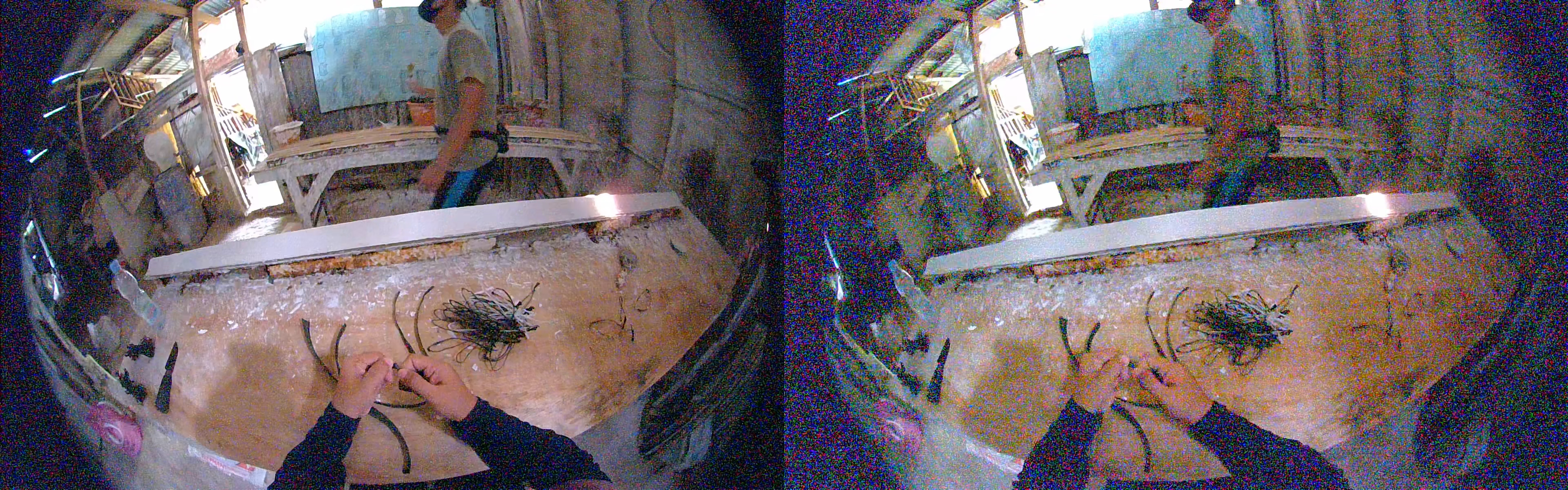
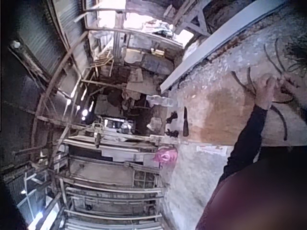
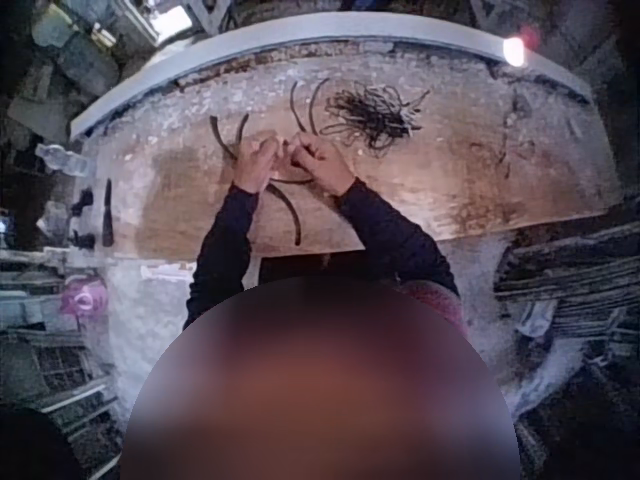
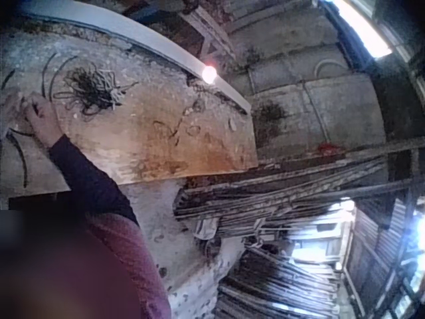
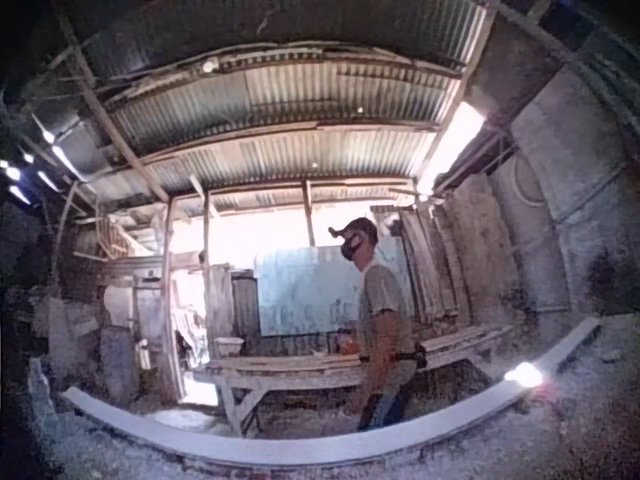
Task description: The person repeatedly picks up thin, dark strips from a pile on the table and peels or separates them by hand. A second person in the background moves around a workbench and handles a long white board.
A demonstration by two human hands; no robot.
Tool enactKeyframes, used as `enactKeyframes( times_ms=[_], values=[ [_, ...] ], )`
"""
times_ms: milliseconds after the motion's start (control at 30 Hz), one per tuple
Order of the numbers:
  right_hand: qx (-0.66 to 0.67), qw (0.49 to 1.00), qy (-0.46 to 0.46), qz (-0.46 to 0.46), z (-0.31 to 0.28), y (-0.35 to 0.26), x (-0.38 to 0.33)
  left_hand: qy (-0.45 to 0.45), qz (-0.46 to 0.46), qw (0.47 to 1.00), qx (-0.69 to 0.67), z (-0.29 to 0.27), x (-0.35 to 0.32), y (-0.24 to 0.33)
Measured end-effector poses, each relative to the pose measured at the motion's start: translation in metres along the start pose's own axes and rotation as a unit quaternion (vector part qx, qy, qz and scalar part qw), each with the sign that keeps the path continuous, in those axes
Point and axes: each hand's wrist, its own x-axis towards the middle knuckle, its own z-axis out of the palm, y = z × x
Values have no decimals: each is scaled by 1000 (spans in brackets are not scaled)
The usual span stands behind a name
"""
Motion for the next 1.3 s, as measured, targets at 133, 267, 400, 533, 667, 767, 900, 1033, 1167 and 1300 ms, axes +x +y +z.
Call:
enactKeyframes(
  times_ms=[133,267,400,533,667,767,900,1033,1167,1300],
  values=[
    [12,1000,-5,10,-1,4,0,2,-37,999,-14,-3,-3,11],
    [-20,1000,4,3,-1,7,1,-2,-20,999,-25,-3,2,1],
    [-22,1000,-11,-3,-5,5,-1,-18,-94,985,-141,-4,1,-14],
    [-50,998,25,-29,-4,0,0,-40,-67,980,-184,-2,3,-17],
    [-191,973,75,-103,-4,-2,1,-77,11,989,-125,1,7,-17],
    [-272,955,93,-77,-4,-1,0,-123,-31,977,-169,-1,12,-22],
    [-308,940,106,-106,-4,0,2,-158,-31,971,-174,-7,16,-26],
    [-325,934,108,-100,-2,-4,4,-119,-46,984,-122,-8,15,-25],
    [-309,942,63,-113,-2,-10,3,-81,-64,987,-127,-6,15,-22],
    [-346,932,80,-73,1,-10,5,-51,-21,998,-26,-3,16,-23]
  ],
)
